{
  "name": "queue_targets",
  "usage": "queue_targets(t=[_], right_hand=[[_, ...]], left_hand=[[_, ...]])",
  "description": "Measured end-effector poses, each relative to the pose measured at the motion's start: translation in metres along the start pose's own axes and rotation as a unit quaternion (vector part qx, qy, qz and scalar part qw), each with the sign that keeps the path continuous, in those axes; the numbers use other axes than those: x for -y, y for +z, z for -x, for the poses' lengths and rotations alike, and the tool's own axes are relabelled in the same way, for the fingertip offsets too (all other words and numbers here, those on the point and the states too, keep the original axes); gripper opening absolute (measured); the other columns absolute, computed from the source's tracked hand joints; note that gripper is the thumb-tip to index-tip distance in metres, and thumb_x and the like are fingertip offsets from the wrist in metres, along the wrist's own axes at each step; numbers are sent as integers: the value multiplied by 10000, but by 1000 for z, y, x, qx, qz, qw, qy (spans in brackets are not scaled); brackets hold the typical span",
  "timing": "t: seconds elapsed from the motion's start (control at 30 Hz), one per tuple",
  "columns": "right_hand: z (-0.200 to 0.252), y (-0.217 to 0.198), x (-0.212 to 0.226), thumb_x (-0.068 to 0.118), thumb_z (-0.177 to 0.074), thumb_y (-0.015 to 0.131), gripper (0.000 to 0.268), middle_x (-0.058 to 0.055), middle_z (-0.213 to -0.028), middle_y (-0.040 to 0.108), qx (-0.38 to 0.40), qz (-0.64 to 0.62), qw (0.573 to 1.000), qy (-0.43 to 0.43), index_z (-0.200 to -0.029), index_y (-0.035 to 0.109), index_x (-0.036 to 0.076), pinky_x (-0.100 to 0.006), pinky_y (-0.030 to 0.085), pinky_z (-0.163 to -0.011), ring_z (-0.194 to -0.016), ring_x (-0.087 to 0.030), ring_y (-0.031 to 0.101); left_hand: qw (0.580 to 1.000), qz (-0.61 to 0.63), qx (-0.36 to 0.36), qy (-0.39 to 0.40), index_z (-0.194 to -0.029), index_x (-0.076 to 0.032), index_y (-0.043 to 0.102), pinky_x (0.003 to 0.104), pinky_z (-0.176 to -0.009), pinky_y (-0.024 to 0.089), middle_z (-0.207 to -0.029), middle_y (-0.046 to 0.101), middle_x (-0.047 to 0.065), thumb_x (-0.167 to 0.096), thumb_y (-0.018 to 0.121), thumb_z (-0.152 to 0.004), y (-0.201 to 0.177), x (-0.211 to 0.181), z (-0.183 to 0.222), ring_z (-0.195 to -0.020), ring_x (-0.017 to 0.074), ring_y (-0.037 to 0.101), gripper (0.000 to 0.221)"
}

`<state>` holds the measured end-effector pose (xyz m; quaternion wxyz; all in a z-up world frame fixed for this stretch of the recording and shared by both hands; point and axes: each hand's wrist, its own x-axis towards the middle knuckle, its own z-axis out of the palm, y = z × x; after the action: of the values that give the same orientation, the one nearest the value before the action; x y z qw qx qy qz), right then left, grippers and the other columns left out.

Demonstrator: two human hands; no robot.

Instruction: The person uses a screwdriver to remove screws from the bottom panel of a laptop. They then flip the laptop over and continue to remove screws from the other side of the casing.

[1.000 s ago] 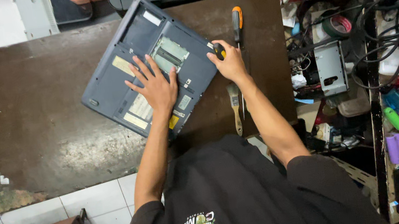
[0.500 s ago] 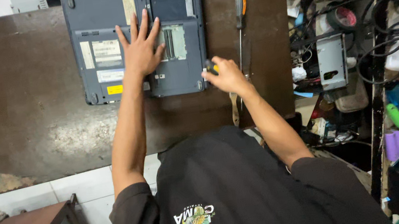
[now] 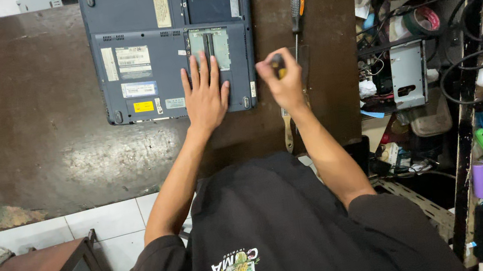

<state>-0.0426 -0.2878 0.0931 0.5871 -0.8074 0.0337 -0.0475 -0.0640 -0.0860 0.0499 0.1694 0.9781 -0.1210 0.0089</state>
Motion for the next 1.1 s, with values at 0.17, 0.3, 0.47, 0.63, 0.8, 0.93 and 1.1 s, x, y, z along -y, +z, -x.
queue_targets(t=[0.17,0.3,0.47,0.63,0.8,0.93,1.1], right_hand=[[21,12,47,591,-911,513,516,-28,-614,417,10,-390,920,45,-781,454,95,-191,380,-379,-429,-102,460],[22,32,32,523,-893,556,525,-53,-526,364,18,-457,889,-11,-662,440,67,-216,322,-315,-337,-129,391],[15,49,17,474,-854,594,520,-76,-493,368,50,-463,884,-52,-618,453,33,-213,305,-308,-329,-128,379],[13,51,3,442,-837,598,516,-89,-465,365,57,-463,882,-68,-587,453,15,-224,297,-292,-304,-135,367],[23,53,12,423,-840,613,516,-79,-440,385,66,-440,888,-119,-553,464,21,-209,293,-293,-301,-123,387],[22,59,21,377,-787,612,498,-62,-377,442,81,-384,902,-182,-457,486,27,-205,291,-270,-271,-135,408],[10,57,23,404,-750,580,469,-33,-389,437,199,-391,887,-146,-449,488,57,-223,309,-291,-295,-123,406]], left_hand=[[1000,7,-2,14,-1509,-96,362,542,-1173,66,-1582,239,183,-377,473,-1013,-2,-5,17,-1472,341,174,581],[1000,18,-10,22,-1508,-110,367,529,-1178,71,-1583,235,180,-375,481,-1010,0,-4,20,-1474,323,177,575],[999,20,-26,24,-1505,-109,370,529,-1178,80,-1578,248,179,-366,501,-1005,-1,-3,21,-1473,322,190,578],[999,21,-37,26,-1498,-112,386,523,-1180,86,-1574,260,174,-374,507,-998,1,-1,21,-1470,313,206,577],[999,20,-40,30,-1498,-106,386,519,-1178,88,-1573,259,176,-372,504,-1003,0,-2,22,-1470,310,205,574],[998,28,-41,28,-1494,-109,391,522,-1178,101,-1569,271,175,-368,518,-994,2,0,21,-1467,310,220,577],[998,31,-52,32,-1484,-107,411,521,-1176,110,-1565,280,176,-364,545,-986,3,1,21,-1463,310,231,577]])
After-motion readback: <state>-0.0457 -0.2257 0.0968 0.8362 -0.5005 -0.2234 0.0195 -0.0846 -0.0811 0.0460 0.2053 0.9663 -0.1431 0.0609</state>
